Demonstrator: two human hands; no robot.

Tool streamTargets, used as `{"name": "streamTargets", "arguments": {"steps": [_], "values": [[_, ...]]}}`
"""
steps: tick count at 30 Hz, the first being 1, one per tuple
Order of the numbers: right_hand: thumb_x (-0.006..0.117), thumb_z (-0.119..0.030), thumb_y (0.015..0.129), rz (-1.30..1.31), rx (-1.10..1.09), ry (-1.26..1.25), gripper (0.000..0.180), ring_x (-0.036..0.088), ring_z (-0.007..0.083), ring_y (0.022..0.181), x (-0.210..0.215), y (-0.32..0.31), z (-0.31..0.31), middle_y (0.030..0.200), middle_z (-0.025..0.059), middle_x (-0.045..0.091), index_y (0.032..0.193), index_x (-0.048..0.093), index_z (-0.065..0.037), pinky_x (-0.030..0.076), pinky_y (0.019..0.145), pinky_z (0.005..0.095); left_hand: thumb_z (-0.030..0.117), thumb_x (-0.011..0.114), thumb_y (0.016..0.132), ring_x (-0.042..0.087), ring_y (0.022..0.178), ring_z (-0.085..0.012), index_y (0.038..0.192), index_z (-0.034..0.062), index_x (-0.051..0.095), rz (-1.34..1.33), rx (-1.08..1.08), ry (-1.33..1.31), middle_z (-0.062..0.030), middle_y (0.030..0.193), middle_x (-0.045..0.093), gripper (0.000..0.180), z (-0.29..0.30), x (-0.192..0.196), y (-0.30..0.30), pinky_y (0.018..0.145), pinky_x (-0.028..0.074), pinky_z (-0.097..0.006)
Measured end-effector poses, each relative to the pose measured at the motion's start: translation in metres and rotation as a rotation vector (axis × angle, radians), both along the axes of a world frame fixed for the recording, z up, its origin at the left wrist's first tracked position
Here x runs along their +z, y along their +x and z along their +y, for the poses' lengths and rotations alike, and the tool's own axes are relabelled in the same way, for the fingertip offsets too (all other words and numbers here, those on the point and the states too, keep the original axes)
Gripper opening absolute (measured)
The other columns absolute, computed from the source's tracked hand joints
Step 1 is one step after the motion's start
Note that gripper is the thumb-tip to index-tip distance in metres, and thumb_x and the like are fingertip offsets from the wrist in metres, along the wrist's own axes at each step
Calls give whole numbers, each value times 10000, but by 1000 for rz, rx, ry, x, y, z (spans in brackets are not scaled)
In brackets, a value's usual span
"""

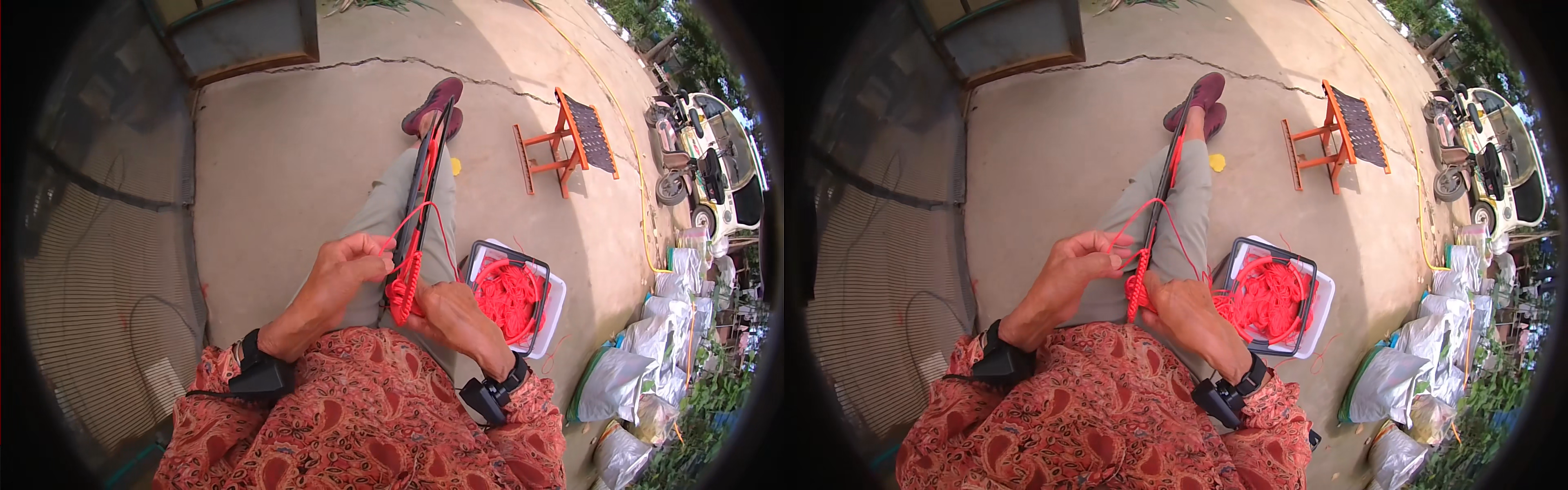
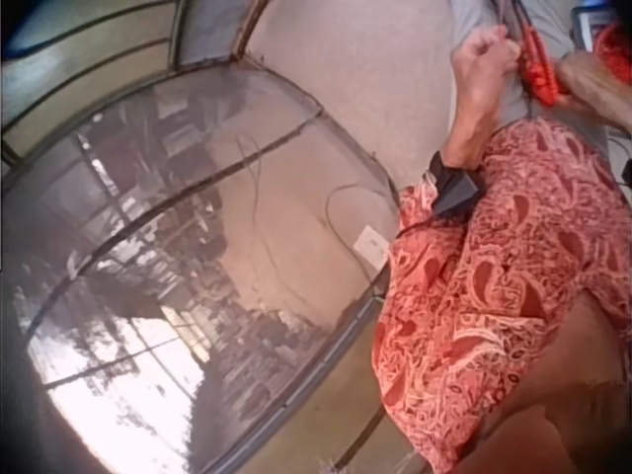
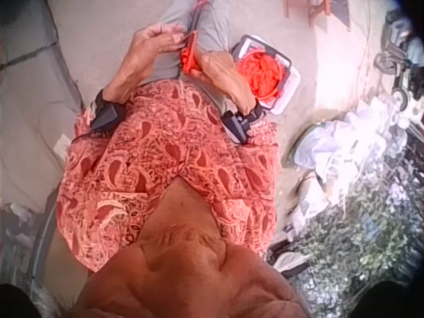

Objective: Wrapping a red decorative cord around a black furniture frame or handle component.

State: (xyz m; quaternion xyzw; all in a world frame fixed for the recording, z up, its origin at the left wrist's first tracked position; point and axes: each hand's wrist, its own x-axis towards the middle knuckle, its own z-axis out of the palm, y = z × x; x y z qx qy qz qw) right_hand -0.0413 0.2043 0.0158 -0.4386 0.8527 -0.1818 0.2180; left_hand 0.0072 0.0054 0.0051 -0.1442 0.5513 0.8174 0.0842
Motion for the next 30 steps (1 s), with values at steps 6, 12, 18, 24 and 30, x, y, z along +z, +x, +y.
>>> {"name": "streamTargets", "arguments": {"steps": [6, 12, 18, 24, 30], "values": [[681, -129, 753, 10, -193, -177, 352, 599, 450, 661, 9, -11, -15, 684, 246, 602, 985, 475, 36, 451, 561, 516, 93, 622, 857, 616, 890, -153, 849, 45, 595, -127, -47, 202, -101, 1075, 643, 56, 7, 11, 3, 794, 509, -307], [673, -136, 771, -56, -380, -301, 321, 607, 455, 650, 9, -4, -29, 680, 246, 608, 946, 481, 52, 442, 559, 536, 64, 622, 859, 624, 773, -143, 840, 41, 592, -24, -61, 106, -75, 893, 660, 42, 6, 4, -6, 699, 496, -286], [668, -139, 805, -53, -298, -120, 287, 626, 383, 887, 41, -15, -14, 942, 228, 626, 987, 516, 22, 482, 713, 451, 20, 637, 829, 602, 775, -135, 802, 27, 588, 102, 161, 135, -75, 837, 647, 57, -11, 2, -13, 679, 479, -285], [663, -59, 795, 76, -271, -593, 219, 572, 284, 776, 57, -45, -24, 819, 109, 587, 1004, 611, -21, 451, 711, 371, 14, 639, 821, 597, 831, -140, 800, 33, 589, 241, 179, 110, -78, 898, 646, 57, -23, 14, -22, 778, 478, -295], [673, -182, 838, 162, -70, -353, 260, 512, 240, 689, 58, -54, -39, 734, 84, 511, 1049, 652, -33, 405, 636, 357, 14, 633, 825, 601, 858, -144, 805, 39, 579, 233, 203, 181, -86, 955, 644, 63, -20, 16, -26, 835, 479, -316]]}}
